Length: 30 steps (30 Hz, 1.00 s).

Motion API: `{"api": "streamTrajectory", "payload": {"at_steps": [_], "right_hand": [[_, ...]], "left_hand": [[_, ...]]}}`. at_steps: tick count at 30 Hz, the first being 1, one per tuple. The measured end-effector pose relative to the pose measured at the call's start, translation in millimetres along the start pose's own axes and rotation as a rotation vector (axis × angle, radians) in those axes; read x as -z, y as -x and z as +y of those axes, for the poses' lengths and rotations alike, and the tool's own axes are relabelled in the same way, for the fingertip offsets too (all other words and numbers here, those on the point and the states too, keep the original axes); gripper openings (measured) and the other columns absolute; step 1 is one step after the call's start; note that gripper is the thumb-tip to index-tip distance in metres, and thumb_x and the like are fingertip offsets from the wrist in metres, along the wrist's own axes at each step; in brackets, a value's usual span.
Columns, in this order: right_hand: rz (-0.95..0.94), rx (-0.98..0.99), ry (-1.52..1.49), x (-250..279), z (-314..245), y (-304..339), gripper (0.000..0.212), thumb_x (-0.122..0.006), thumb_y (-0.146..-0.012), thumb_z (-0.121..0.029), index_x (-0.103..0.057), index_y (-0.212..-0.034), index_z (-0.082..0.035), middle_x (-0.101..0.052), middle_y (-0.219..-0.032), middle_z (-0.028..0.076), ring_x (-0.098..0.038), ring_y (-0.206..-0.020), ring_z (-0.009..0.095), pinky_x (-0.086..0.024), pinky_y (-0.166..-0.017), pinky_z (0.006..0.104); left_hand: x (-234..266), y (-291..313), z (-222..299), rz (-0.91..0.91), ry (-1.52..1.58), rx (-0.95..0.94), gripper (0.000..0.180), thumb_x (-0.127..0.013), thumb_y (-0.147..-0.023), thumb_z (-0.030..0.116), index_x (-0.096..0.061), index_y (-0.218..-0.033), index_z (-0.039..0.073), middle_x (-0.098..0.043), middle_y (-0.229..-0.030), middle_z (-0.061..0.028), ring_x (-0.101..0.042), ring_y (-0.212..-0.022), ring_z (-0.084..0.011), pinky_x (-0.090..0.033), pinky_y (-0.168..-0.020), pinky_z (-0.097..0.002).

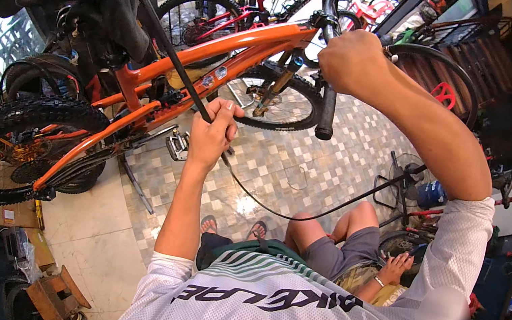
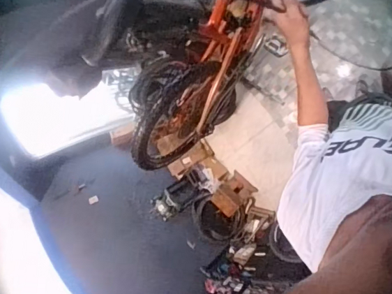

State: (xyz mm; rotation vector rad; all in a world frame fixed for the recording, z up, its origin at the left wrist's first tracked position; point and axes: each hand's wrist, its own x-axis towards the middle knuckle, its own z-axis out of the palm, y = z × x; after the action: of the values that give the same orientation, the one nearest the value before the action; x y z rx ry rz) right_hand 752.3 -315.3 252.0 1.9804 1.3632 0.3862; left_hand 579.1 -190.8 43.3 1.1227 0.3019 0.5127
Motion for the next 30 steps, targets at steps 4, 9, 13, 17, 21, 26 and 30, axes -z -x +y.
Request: {"api": "streamTrajectory", "payload": {"at_steps": [4,9,13,17,21,26,30], "right_hand": [[0.019,0.011,0.007,1,-1,0,0.014,-0.064,-0.077,-0.017,-0.077,-0.075,-0.012,-0.074,-0.078,0.008,-0.073,-0.079,0.027,-0.057,-0.065,0.0391],[0.031,-0.016,0.018,12,-3,-4,0.014,-0.064,-0.076,-0.017,-0.076,-0.074,-0.011,-0.074,-0.079,0.009,-0.073,-0.079,0.026,-0.057,-0.066,0.0395],[0.051,-0.021,0.009,6,-5,-5,0.015,-0.063,-0.077,-0.016,-0.076,-0.076,-0.011,-0.074,-0.080,0.010,-0.073,-0.081,0.027,-0.058,-0.068,0.0400],[-0.130,-0.115,-0.015,22,2,1,0.018,-0.064,-0.084,-0.023,-0.077,-0.089,-0.011,-0.075,-0.090,0.010,-0.072,-0.090,0.028,-0.057,-0.075,0.0410],[-0.112,-0.315,-0.222,19,32,30,0.029,-0.065,-0.091,-0.035,-0.077,-0.096,-0.008,-0.074,-0.094,0.013,-0.071,-0.095,0.031,-0.056,-0.081,0.0430],[0.286,-0.470,-0.919,-104,72,122,0.046,-0.063,-0.094,-0.046,-0.072,-0.114,-0.006,-0.073,-0.095,0.018,-0.070,-0.090,0.032,-0.054,-0.079,0.0409],[0.356,-0.784,-1.159,-198,16,156,0.046,-0.066,-0.094,-0.044,-0.069,-0.114,-0.003,-0.072,-0.091,0.018,-0.069,-0.082,0.025,-0.053,-0.076,0.0379]], "left_hand": [[4,1,-1,-0.036,-0.029,-0.047,0.034,-0.052,-0.104,0.032,-0.063,-0.090,0.003,-0.050,-0.058,0.0021,-0.038,-0.046,-0.0031,-0.027,-0.044,-0.0221],[9,2,0,-0.063,-0.049,-0.025,0.035,-0.051,-0.105,0.034,-0.064,-0.091,0.004,-0.050,-0.058,0.0023,-0.037,-0.046,-0.0026,-0.027,-0.044,-0.0221],[9,1,0,-0.075,-0.063,-0.033,0.035,-0.051,-0.105,0.033,-0.064,-0.092,0.004,-0.050,-0.058,0.0025,-0.037,-0.046,-0.0025,-0.027,-0.044,-0.0221],[7,0,0,-0.066,-0.064,-0.011,0.034,-0.051,-0.105,0.033,-0.064,-0.092,0.004,-0.050,-0.058,0.0027,-0.037,-0.046,-0.0025,-0.027,-0.044,-0.0219],[5,-5,3,-0.071,-0.078,-0.043,0.032,-0.051,-0.105,0.031,-0.064,-0.094,0.004,-0.050,-0.059,0.0026,-0.037,-0.047,-0.0025,-0.027,-0.043,-0.0217],[-21,-10,17,-0.113,-0.025,-0.010,0.030,-0.051,-0.105,0.030,-0.062,-0.101,0.003,-0.050,-0.061,0.0018,-0.036,-0.046,-0.0020,-0.025,-0.042,-0.0190],[-51,-3,42,-0.132,-0.023,-0.022,0.030,-0.050,-0.106,0.029,-0.061,-0.103,0.002,-0.051,-0.061,0.0001,-0.034,-0.043,-0.0018,-0.024,-0.040,-0.0186]]}}
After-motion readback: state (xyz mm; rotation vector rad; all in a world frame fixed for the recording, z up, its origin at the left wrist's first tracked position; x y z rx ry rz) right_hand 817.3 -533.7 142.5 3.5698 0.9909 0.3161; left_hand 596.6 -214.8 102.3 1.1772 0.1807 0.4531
